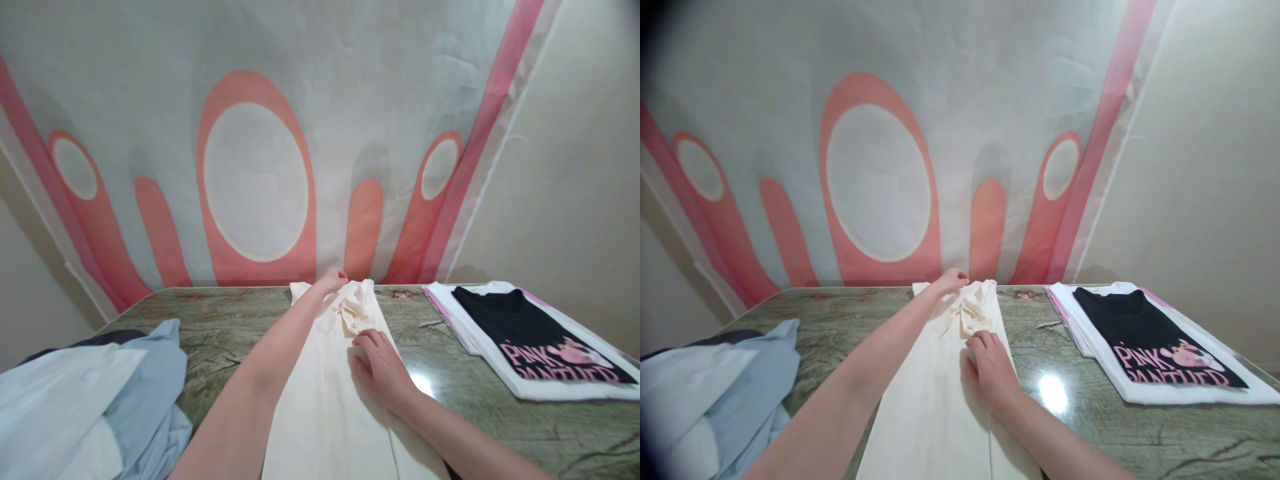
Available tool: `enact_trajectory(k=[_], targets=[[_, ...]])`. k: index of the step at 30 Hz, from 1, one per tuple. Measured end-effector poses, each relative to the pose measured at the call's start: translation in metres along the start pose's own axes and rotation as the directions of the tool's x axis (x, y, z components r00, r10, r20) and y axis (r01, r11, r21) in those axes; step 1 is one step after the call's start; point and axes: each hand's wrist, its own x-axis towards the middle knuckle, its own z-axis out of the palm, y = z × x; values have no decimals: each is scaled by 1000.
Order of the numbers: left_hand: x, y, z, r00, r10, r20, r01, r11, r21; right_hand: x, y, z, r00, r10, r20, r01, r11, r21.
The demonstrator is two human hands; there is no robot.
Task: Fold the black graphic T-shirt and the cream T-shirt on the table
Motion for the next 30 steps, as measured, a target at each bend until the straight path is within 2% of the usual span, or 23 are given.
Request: enact_trajectory(k=[3, 5, 9, 11, 14, 16, 20, 25, 28, 30], targets=[[-22, -19, -10, 995, 3, -104, 10, 993, 118, 0, 4, 3, 1000, 14, -19, -14, 1000, 21], [-42, -34, -14, 991, 27, -134, -2, 983, 181, -1, 7, 6, 1000, 17, -25, -16, 999, 31], [-82, -61, -19, 979, 150, -139, -110, 959, 261, -1, 13, 11, 998, 54, -20, -53, 996, 67], [-94, -72, -23, 963, 205, -175, -149, 945, 290, 2, 17, 9, 996, 92, -15, -90, 990, 110], [-100, -86, -32, 929, 242, -281, -143, 932, 333, 18, 23, 2, 991, 133, -5, -131, 980, 151], [-98, -94, -38, 909, 241, -340, -114, 929, 352, 38, 27, -2, 993, 116, 17, -117, 984, 134], [-95, -105, -42, 896, 221, -385, -68, 925, 374, 95, 35, 0, 993, 88, 83, -87, 996, -11], [-102, -106, -37, 896, 271, -351, -114, 906, 408, 148, 34, 33, 967, 183, 178, -128, 952, -279], [-105, -103, -36, 904, 289, -314, -131, 889, 439, 160, 34, 54, 954, 238, 182, -168, 928, -332], [-105, -103, -38, 900, 254, -355, -77, 893, 444, 162, 37, 64, 942, 277, 189, -198, 914, -355]])
